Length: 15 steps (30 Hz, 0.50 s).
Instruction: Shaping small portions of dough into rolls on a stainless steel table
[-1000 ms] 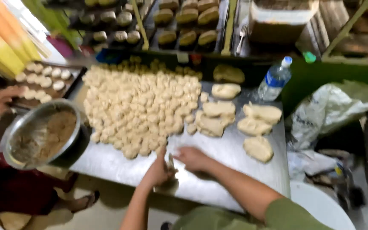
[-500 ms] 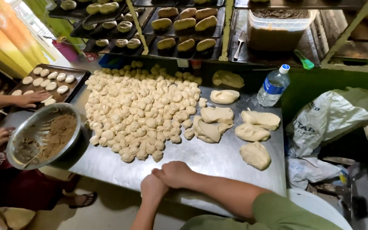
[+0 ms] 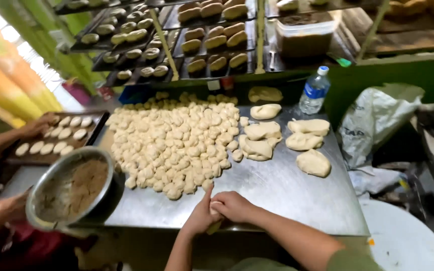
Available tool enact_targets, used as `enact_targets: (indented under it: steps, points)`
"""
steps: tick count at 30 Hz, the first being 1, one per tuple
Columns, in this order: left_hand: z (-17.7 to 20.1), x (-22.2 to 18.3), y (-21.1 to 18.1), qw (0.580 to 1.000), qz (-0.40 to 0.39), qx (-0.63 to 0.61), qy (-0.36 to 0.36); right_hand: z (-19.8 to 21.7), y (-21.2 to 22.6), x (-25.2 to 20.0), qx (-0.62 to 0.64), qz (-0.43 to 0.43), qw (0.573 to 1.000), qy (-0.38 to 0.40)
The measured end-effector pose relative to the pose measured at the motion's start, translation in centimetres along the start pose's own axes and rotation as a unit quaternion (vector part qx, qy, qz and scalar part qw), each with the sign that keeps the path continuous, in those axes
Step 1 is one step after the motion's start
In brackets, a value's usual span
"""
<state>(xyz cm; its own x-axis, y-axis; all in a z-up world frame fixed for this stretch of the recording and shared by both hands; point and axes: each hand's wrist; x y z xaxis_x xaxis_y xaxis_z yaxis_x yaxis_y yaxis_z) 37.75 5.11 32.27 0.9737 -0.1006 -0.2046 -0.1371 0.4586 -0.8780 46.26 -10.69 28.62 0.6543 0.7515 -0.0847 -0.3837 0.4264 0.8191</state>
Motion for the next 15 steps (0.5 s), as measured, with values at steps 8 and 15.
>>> enact_targets:
  steps: [8,15]
  points:
    - [-4.6,3.0,4.3,0.937,0.03,0.347,0.023,-1.4,2.6,-1.4,0.04,-0.221,0.973,-0.045]
    - [-4.2,4.4,2.1,0.895,0.186,0.399,0.076,2.5,-0.5,-2.0,-0.08,-0.119,0.967,0.209]
Point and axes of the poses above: each hand's wrist, its own x-axis towards the middle knuckle, its own z-axis out of the back of the hand, y = z × x, and after that the axes turned 8 degrees about -z, right-handed
